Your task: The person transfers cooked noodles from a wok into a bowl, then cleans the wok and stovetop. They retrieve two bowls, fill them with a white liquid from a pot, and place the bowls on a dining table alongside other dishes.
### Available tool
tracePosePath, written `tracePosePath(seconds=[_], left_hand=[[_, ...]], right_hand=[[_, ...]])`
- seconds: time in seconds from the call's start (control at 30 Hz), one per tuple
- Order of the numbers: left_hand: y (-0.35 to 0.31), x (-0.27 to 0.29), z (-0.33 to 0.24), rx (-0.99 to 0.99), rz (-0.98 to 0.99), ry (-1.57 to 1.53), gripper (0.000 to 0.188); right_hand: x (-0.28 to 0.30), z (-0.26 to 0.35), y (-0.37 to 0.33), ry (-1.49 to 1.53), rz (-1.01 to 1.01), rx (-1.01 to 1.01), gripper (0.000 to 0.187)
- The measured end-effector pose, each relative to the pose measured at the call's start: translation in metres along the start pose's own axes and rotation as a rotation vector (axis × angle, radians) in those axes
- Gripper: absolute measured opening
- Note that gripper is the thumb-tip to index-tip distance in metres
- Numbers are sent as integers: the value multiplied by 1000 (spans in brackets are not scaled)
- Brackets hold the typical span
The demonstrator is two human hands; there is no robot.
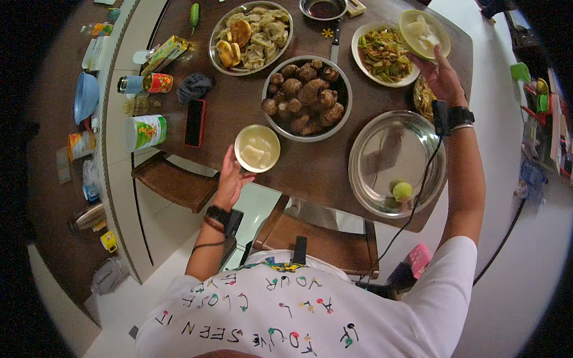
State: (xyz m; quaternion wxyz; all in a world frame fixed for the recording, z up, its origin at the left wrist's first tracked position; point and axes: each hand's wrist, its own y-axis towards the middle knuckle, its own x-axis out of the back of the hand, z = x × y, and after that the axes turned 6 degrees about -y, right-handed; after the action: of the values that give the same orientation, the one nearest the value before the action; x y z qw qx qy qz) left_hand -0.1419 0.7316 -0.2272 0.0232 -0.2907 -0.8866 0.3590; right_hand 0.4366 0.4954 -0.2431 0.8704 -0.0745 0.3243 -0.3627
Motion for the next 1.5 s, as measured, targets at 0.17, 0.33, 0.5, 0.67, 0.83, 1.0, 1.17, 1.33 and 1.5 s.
tracePosePath(seconds=[0.17,0.33,0.5,0.67,0.83,1.0,1.17,1.33,1.5], left_hand=[[-65,-3,-8,11,-180,18,58],[-117,-3,-10,60,-308,-37,48],[-142,-9,-10,60,-328,-79,49],[-148,-17,-11,56,-363,-114,48],[-151,-22,-10,47,-393,-121,46],[-156,-23,-8,47,-383,-140,45],[-180,-16,-10,25,-403,-132,45],[-219,-2,5,21,-439,-174,42],[-270,15,51,15,-430,-285,35]], right_hand=[[33,8,40,15,-2,70,71],[62,9,54,76,1,37,70],[91,5,76,99,-61,-7,63],[98,8,103,120,-127,-53,61],[104,2,111,141,-109,-36,62],[132,11,123,52,-64,-187,68],[105,47,57,-561,42,19,54],[-8,16,-121,-1925,-324,343,22],[-96,-81,-290,-1969,97,292,22]])
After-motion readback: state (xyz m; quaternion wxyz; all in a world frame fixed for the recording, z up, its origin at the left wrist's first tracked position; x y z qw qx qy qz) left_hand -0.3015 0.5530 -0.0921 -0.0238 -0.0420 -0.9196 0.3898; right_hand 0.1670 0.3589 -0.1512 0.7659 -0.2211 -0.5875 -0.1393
